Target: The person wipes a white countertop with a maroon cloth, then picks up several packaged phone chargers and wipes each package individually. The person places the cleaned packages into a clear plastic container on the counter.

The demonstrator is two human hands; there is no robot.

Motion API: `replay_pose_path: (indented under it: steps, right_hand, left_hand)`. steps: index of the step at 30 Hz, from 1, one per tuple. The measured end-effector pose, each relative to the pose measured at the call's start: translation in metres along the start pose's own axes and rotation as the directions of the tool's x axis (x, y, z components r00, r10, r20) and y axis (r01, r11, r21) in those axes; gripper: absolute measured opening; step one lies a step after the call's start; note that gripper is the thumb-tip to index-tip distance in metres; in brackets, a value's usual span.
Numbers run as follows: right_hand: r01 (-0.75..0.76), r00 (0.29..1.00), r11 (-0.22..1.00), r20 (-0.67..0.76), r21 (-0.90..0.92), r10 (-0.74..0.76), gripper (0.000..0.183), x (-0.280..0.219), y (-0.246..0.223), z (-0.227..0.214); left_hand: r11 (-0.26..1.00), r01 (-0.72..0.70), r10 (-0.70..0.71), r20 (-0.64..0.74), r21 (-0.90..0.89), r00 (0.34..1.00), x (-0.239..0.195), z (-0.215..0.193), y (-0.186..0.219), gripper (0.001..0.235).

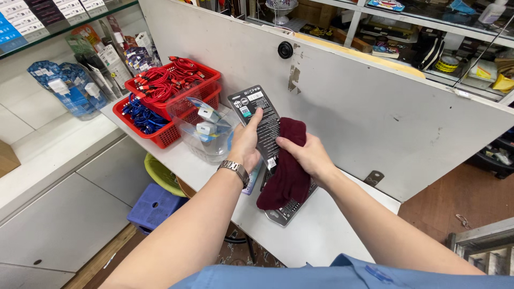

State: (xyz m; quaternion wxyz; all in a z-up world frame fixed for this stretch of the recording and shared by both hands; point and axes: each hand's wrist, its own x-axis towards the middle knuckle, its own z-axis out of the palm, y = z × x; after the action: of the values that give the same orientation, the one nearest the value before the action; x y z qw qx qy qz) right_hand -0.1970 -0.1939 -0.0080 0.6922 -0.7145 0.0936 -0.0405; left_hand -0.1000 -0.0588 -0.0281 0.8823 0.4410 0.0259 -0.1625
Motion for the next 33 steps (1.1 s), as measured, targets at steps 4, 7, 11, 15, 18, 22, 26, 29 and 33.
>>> replay_pose_path:
  steps: [4, 7, 11, 15, 18, 22, 26, 29, 33]
  right_hand:
    - [0.093, 0.938, 0.897, -0.265, -0.432, -0.224, 0.036, -0.002, -0.015, 0.000]
    - [0.340, 0.825, 0.722, -0.177, -0.603, -0.536, 0.038, -0.011, -0.020, 0.012]
    - [0.475, 0.822, 0.748, -0.070, -0.463, -0.565, 0.041, -0.024, -0.022, 0.020]
    - [0.511, 0.824, 0.756, -0.016, -0.408, -0.566, 0.043, -0.031, -0.019, 0.022]
    - [0.532, 0.818, 0.722, 0.047, -0.443, -0.574, 0.038, -0.031, -0.013, 0.021]
    - [0.639, 0.745, 0.595, 0.200, -0.488, -0.637, 0.043, -0.034, -0.005, 0.012]
    - [0.472, 0.870, 0.785, 0.069, -0.401, -0.488, 0.040, -0.040, -0.001, 0.006]
    - [0.177, 0.982, 0.981, -0.051, -0.076, -0.181, 0.040, -0.036, 0.001, 0.007]
    - [-0.062, 0.997, 0.990, 0.064, 0.126, 0.054, 0.048, -0.023, 0.011, 0.022]
  left_hand:
    - [0.955, 0.210, -0.177, -0.168, 0.209, 0.970, -0.018, 0.017, 0.005, 0.106]
    - [0.918, 0.207, -0.130, -0.239, 0.337, 0.962, -0.024, 0.035, 0.001, 0.148]
    - [0.957, 0.104, -0.061, -0.163, 0.270, 0.985, -0.013, 0.029, 0.005, 0.144]
    - [0.989, 0.150, -0.150, -0.133, -0.010, 0.980, 0.010, 0.012, -0.002, 0.107]
    - [0.963, 0.203, -0.208, -0.012, -0.176, 0.978, 0.018, -0.004, -0.012, 0.077]
    - [0.922, 0.224, -0.246, -0.031, -0.317, 0.969, 0.017, -0.020, -0.021, 0.066]
    - [0.899, 0.249, -0.267, -0.001, -0.361, 0.964, 0.017, -0.029, -0.004, 0.069]
    - [0.951, 0.180, -0.193, -0.027, -0.251, 0.981, 0.015, -0.027, 0.000, 0.062]
    - [0.980, 0.084, -0.083, 0.014, -0.182, 0.996, 0.002, -0.014, -0.023, 0.055]
